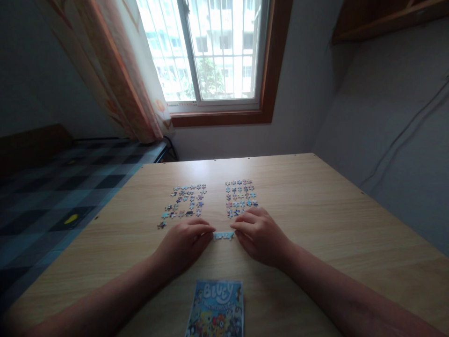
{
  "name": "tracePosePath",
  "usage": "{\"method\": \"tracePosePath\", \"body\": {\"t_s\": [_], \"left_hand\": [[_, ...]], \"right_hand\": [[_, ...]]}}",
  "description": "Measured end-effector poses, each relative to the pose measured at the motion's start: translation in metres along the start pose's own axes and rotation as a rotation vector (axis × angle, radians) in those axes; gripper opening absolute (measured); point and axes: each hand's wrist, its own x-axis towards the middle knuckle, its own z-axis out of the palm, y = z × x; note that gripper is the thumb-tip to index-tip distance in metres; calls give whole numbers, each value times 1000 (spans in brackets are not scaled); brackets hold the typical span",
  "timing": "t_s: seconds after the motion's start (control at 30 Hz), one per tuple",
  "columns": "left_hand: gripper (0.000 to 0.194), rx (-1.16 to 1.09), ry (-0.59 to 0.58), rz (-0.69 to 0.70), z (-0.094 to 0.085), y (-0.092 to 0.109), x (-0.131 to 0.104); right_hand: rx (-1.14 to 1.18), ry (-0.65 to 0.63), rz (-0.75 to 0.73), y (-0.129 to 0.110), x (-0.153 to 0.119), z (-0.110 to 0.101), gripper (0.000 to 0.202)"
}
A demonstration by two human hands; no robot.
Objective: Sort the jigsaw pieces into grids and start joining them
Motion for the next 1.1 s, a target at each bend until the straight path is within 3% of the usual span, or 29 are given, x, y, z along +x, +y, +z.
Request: {"method": "tracePosePath", "body": {"t_s": [0.6, 1.1], "left_hand": [[18, -132, -7, -104, 3, -6, 4], [18, -110, -24, -60, 4, -3, 0]], "right_hand": [[19, -158, -34, -2, -1, 1, 24], [10, -139, -39, -2, -1, 3, 23]]}}
